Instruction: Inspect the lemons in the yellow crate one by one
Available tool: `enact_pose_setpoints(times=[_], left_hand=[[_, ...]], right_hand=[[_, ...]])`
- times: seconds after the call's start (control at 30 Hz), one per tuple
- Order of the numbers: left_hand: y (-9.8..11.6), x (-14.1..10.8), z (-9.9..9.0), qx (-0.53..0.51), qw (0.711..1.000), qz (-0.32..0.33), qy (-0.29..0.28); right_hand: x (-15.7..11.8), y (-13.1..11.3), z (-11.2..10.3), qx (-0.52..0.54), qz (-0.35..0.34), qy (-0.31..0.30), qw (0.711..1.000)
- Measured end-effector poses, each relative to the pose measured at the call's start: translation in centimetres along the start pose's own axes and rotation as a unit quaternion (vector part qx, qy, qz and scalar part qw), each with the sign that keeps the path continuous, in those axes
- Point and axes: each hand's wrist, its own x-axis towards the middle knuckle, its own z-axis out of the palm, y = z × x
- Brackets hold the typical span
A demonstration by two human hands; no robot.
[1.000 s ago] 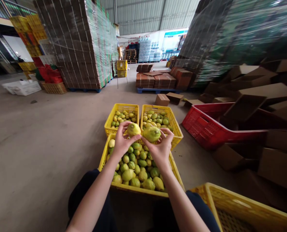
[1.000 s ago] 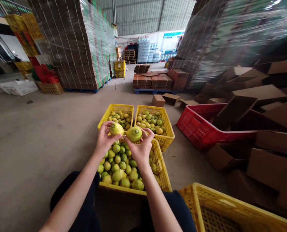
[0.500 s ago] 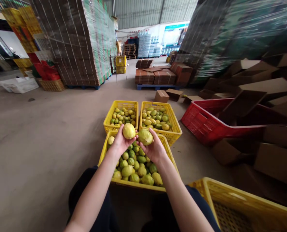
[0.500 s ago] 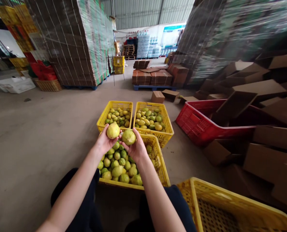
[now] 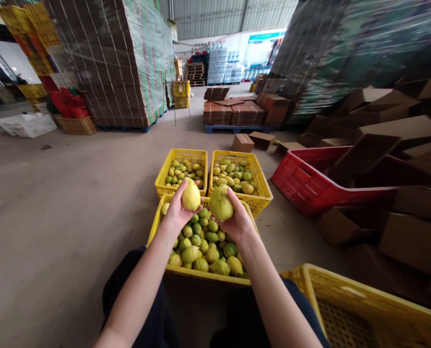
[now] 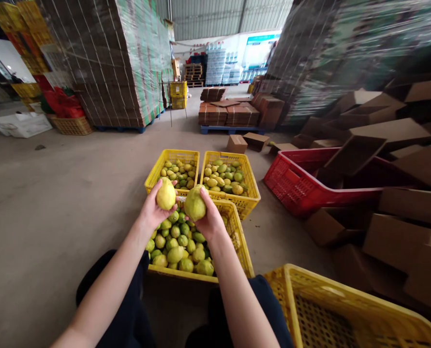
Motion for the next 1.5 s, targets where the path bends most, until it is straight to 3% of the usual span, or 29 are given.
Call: enact_pose_setpoints(times=[0.17,0.3,0.5,0.7,0.97,1.3,1.5], left_hand=[[0.0,0.0,0.3,-0.031,0.999,0.015,0.009],[0.0,0.2,0.0,-0.016,1.000,0.005,-0.025],[-0.2,0.7,-0.6,-0.012,0.999,-0.033,0.017],[-1.1,1.3,-0.9,0.000,0.999,0.016,0.028],[-0.8,0.5,-0.2,0.018,1.000,-0.016,0.014],[-0.5,0.4,-0.2,-0.014,0.998,-0.029,-0.053],[-0.4,0.5,-0.4,-0.053,0.997,-0.023,-0.045]], right_hand=[[0.1,0.2,0.1,-0.006,-0.023,0.037,0.999],[0.6,0.3,0.1,0.026,-0.037,0.077,0.996],[1.4,0.8,-0.4,0.031,-0.025,0.100,0.994],[1.5,1.2,-0.5,0.013,0.033,0.070,0.997],[0.3,0.5,0.5,0.012,0.023,0.035,0.999],[0.8,0.2,0.0,0.074,0.057,0.088,0.992],[1.3,0.2,-0.4,0.081,0.022,0.086,0.993]])
